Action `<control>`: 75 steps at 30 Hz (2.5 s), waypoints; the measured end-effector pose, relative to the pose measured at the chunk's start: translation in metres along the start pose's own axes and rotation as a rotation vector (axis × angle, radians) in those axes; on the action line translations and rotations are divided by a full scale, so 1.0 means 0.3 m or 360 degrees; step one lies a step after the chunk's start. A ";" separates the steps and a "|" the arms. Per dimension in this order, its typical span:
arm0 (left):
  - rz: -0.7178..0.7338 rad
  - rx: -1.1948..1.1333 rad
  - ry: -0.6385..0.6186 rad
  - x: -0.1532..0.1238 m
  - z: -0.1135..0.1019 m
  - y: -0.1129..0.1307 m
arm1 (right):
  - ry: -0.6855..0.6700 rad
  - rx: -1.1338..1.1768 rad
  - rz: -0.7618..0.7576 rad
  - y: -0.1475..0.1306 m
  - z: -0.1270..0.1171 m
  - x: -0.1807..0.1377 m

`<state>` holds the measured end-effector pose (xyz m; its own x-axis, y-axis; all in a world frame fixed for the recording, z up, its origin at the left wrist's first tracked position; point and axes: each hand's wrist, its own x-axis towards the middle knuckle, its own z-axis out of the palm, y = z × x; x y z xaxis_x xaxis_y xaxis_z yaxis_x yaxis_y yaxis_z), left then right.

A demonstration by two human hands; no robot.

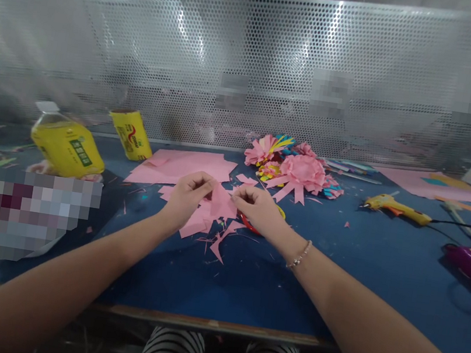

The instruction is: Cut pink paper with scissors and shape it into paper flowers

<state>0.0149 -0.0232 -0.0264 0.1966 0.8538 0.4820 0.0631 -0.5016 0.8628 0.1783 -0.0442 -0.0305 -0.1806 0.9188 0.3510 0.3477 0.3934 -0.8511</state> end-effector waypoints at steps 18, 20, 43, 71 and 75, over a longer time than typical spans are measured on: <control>-0.0054 -0.0352 0.0250 0.010 -0.012 0.007 | 0.0098 0.0064 0.0075 -0.003 -0.005 0.004; -0.0096 -0.0386 0.0238 0.011 -0.010 0.005 | 0.0117 0.0274 0.0135 -0.007 -0.006 0.002; -0.0127 -0.0171 -0.0104 -0.012 0.021 0.017 | 0.0197 0.0761 0.0187 -0.011 0.008 0.003; -0.0523 -0.0502 -0.0250 -0.007 0.020 0.011 | -0.0168 -0.1679 -0.0028 0.083 -0.047 -0.003; -0.0518 -0.0479 -0.0212 -0.006 0.018 0.016 | -0.0232 -0.1694 0.0070 0.107 -0.065 0.016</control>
<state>0.0200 -0.0278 -0.0238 0.3390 0.9250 0.1717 -0.1408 -0.1306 0.9814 0.2065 -0.0267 -0.0485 -0.2321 0.9478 0.2186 0.9663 0.2504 -0.0597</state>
